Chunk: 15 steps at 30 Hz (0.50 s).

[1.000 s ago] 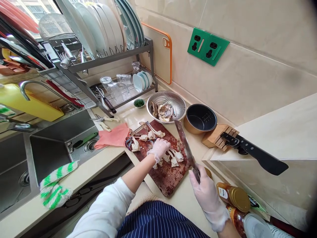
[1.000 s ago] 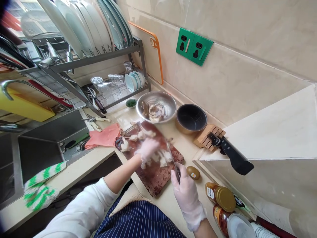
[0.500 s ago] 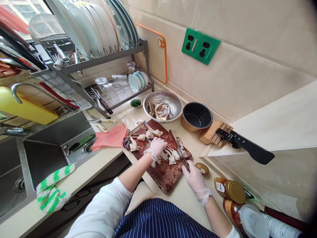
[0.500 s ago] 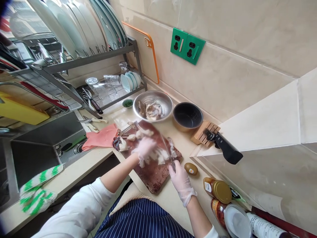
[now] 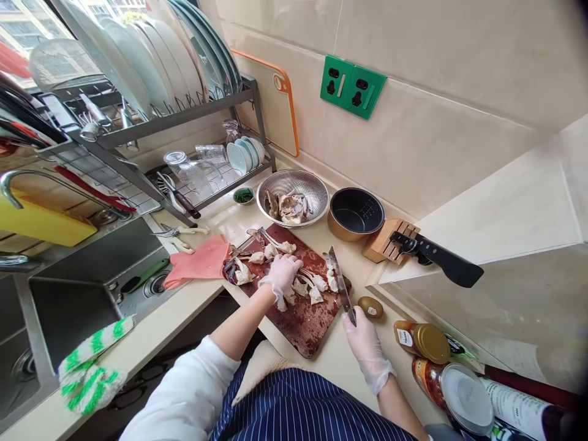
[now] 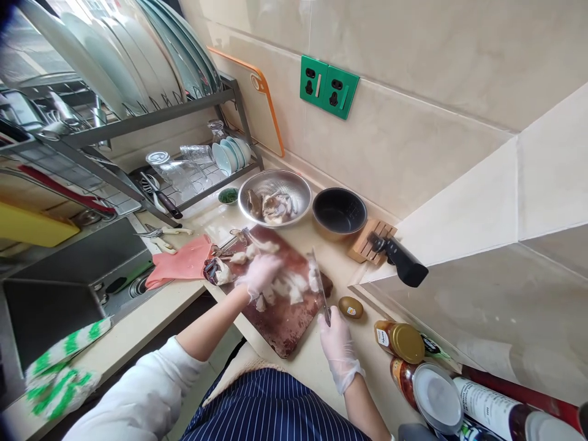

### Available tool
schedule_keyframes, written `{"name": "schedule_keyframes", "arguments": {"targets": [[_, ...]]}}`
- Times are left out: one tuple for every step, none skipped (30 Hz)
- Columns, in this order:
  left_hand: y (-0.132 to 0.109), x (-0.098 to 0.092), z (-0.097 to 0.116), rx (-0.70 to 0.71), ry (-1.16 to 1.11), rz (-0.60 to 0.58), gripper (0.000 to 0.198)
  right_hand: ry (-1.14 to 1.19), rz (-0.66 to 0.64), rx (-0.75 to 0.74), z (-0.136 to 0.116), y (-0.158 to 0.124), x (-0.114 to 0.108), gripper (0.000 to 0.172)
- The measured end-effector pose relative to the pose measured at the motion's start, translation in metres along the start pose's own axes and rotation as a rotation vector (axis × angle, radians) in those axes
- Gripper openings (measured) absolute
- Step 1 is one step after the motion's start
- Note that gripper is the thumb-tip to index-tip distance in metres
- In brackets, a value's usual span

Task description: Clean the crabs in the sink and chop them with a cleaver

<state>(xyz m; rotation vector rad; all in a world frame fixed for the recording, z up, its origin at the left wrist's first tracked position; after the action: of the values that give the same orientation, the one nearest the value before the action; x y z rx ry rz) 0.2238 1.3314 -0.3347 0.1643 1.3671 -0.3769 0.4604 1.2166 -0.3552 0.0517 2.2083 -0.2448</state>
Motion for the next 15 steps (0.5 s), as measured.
{"name": "schedule_keyframes", "arguments": {"targets": [[-0.002,-0.002,-0.001,-0.014,-0.006,0.022,0.029,0.017,-0.014,0.013,-0.001,-0.003,0.004,0.028],[-0.005,-0.004,-0.002,-0.025,-0.018,0.048,0.029,0.041,-0.026,0.026,-0.001,-0.007,0.008,0.031],[-0.009,-0.006,-0.004,-0.034,-0.034,0.079,0.028,0.068,-0.033,0.037,-0.002,-0.01,0.009,0.034],[-0.014,-0.008,-0.006,-0.041,-0.054,0.113,0.027,0.1,-0.033,0.045,-0.002,-0.012,0.01,0.037],[-0.02,-0.01,-0.009,-0.052,-0.076,0.156,0.026,0.131,-0.029,0.052,-0.002,-0.014,0.009,0.04],[-0.027,-0.012,-0.013,-0.065,-0.101,0.208,0.025,0.157,-0.023,0.058,-0.001,-0.016,0.008,0.043],[-0.036,-0.014,-0.017,-0.075,-0.129,0.269,0.025,0.173,-0.012,0.068,-0.001,-0.017,0.006,0.045],[-0.047,-0.016,-0.022,-0.08,-0.156,0.337,0.025,0.18,0.01,0.081,0.001,-0.02,0.004,0.048],[-0.06,-0.017,-0.027,-0.084,-0.18,0.408,0.024,0.185,0.038,0.088,0.003,-0.023,0.001,0.05],[-0.073,-0.017,-0.031,-0.085,-0.2,0.474,0.024,0.193,0.073,0.085,0.005,-0.027,0.0,0.051],[-0.088,-0.017,-0.034,-0.086,-0.217,0.531,0.023,0.206,0.115,0.073,0.007,-0.034,-0.001,0.051],[-0.103,-0.015,-0.037,-0.095,-0.23,0.576,0.023,0.227,0.151,0.055,0.011,-0.042,0.0,0.051],[-0.119,-0.013,-0.038,-0.109,-0.24,0.611,0.022,0.251,0.176,0.038,0.016,-0.053,0.003,0.052],[-0.133,-0.01,-0.039,-0.13,-0.248,0.64,0.021,0.27,0.189,0.034,0.024,-0.065,0.007,0.052],[-0.147,-0.007,-0.038,-0.15,-0.254,0.66,0.021,0.277,0.188,0.048,0.033,-0.079,0.012,0.051]]}}
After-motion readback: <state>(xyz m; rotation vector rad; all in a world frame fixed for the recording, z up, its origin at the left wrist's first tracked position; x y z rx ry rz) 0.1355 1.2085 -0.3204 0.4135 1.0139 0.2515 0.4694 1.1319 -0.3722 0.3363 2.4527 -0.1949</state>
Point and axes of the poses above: each hand's wrist, its own y-axis towards the middle knuckle, its own x-axis out of the palm, z = x × y, the point moved 5 cm from there along y, towards the middle knuckle, and after that the axes turned 4 degrees about z, right-handed, at the moved point
